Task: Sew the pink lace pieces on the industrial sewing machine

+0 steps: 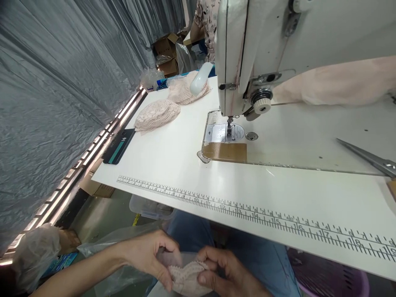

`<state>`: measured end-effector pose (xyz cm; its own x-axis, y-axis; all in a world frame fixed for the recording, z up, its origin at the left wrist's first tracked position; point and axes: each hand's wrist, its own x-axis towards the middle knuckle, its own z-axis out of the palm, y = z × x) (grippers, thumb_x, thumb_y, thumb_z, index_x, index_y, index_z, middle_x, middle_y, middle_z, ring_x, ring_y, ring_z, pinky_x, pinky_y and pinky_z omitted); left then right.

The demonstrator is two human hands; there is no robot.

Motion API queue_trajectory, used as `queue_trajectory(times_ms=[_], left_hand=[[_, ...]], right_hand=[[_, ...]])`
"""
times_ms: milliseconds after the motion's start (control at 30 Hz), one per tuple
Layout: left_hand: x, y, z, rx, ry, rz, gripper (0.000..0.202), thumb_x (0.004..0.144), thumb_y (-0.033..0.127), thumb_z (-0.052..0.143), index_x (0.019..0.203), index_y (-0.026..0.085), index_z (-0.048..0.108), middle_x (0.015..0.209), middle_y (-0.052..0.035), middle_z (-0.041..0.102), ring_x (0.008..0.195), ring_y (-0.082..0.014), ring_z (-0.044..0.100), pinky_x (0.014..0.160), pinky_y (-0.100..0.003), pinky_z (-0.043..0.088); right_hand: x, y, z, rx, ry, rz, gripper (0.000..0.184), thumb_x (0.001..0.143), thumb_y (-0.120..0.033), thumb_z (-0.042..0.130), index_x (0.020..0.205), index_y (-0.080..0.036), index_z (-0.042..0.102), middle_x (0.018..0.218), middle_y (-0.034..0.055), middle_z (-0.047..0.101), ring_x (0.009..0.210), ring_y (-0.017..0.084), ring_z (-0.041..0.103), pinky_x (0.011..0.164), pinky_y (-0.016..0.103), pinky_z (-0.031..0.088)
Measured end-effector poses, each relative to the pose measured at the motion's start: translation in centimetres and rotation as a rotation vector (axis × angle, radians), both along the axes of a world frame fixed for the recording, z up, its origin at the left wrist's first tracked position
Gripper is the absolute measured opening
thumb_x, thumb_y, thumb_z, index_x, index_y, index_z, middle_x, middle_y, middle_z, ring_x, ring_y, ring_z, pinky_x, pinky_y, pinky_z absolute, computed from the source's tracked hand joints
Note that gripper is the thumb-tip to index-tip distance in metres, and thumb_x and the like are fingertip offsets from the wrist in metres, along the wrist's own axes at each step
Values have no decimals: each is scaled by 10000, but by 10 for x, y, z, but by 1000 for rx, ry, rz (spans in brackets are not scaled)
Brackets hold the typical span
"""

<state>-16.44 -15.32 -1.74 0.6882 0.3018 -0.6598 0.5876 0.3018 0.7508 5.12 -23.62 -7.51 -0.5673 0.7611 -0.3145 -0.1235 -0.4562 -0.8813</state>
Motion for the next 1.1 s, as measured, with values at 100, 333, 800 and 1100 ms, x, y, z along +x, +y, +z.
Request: queue_trajectory(times_ms=[100, 333, 800, 1100], left_hand=[[2, -3, -4, 40, -72, -11, 477, 498, 558, 809, 734, 155, 712, 616, 35, 499, 564, -69, 400, 479, -190, 268], [1, -1, -4, 95, -73, -1, 395, 585, 543, 776, 675, 165, 708, 641, 21, 477, 580, -71, 413, 488, -214, 254], [2, -4, -10, 98, -76, 8, 392, 612, 529, 766, 685, 152, 691, 680, 21, 521, 606, -68, 450, 512, -183, 311], [0, -7, -4, -8, 36, 60, 428, 610, 534, 760, 786, 144, 733, 649, -13, 635, 581, -99, 517, 539, -187, 380]], right_hand=[[1, 2, 3, -34, 47, 30, 397, 758, -591, 592, 788, -203, 516, 638, -67, 341, 622, 121, 331, 589, 250, 291], [3, 6, 19, -28, -77, 112, 294, 703, -457, 630, 838, -211, 541, 657, -56, 414, 643, 132, 364, 608, 258, 293], [-21, 15, 14, 11, -171, 48, 290, 681, -447, 579, 591, -203, 450, 559, -65, 341, 563, 107, 319, 530, 253, 241], [-19, 15, 16, -45, -133, 36, 258, 645, -389, 597, 602, -214, 413, 579, -73, 350, 576, 106, 318, 535, 246, 253]])
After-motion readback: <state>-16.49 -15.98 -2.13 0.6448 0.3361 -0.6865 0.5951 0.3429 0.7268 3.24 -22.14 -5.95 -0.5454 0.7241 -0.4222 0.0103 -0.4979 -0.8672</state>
